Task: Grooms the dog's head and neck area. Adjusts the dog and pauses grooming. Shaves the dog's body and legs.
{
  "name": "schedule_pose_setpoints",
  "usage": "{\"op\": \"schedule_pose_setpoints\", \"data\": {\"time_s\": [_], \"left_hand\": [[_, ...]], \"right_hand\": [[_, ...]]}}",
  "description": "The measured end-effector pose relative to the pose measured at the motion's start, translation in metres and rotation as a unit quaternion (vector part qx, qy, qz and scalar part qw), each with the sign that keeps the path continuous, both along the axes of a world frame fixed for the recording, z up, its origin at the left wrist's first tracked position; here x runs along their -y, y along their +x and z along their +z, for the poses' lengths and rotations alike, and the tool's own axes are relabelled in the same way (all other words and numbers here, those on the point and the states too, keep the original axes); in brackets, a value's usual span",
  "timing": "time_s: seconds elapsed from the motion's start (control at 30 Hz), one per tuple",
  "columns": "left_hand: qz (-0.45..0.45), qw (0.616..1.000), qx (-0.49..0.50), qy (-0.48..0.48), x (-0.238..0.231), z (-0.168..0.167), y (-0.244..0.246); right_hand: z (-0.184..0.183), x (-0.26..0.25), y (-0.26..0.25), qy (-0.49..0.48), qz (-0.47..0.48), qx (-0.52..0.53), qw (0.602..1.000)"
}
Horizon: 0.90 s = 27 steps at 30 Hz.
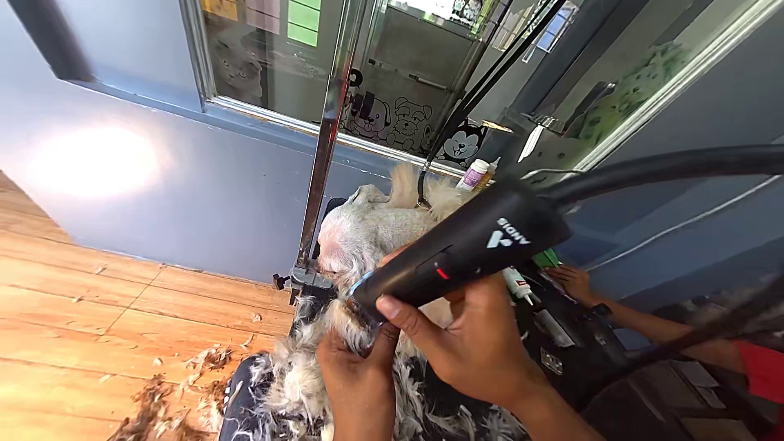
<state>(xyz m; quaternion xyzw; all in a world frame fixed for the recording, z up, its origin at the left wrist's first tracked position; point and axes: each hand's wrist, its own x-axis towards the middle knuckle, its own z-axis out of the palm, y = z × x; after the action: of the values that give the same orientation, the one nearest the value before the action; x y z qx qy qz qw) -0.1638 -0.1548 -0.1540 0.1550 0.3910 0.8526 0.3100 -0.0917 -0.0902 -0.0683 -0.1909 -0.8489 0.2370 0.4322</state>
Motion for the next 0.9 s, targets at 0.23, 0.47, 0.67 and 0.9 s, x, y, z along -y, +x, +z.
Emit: {"op": "schedule_pose_setpoints", "data": {"time_s": [0.23, 0.47, 0.67, 0.9], "left_hand": [[-0.027, 0.999, -0.039, -0.021, 0.007, -0.009, -0.016], [-0.133, 0.985, -0.104, -0.038, 0.012, -0.028, -0.03], [0.019, 0.905, -0.404, -0.13, -0.018, -0.027, -0.1], [-0.05, 0.701, -0.666, -0.25, -0.155, 0.037, -0.125]], "right_hand": [[0.016, -0.01, -0.002, -0.005, 0.008, -0.038, 0.999], [0.006, -0.019, -0.015, -0.019, 0.023, 0.025, 0.999], [0.024, -0.035, 0.037, -0.068, 0.014, -0.121, 0.99], [-0.033, -0.003, 0.101, -0.226, -0.006, -0.196, 0.954]]}}
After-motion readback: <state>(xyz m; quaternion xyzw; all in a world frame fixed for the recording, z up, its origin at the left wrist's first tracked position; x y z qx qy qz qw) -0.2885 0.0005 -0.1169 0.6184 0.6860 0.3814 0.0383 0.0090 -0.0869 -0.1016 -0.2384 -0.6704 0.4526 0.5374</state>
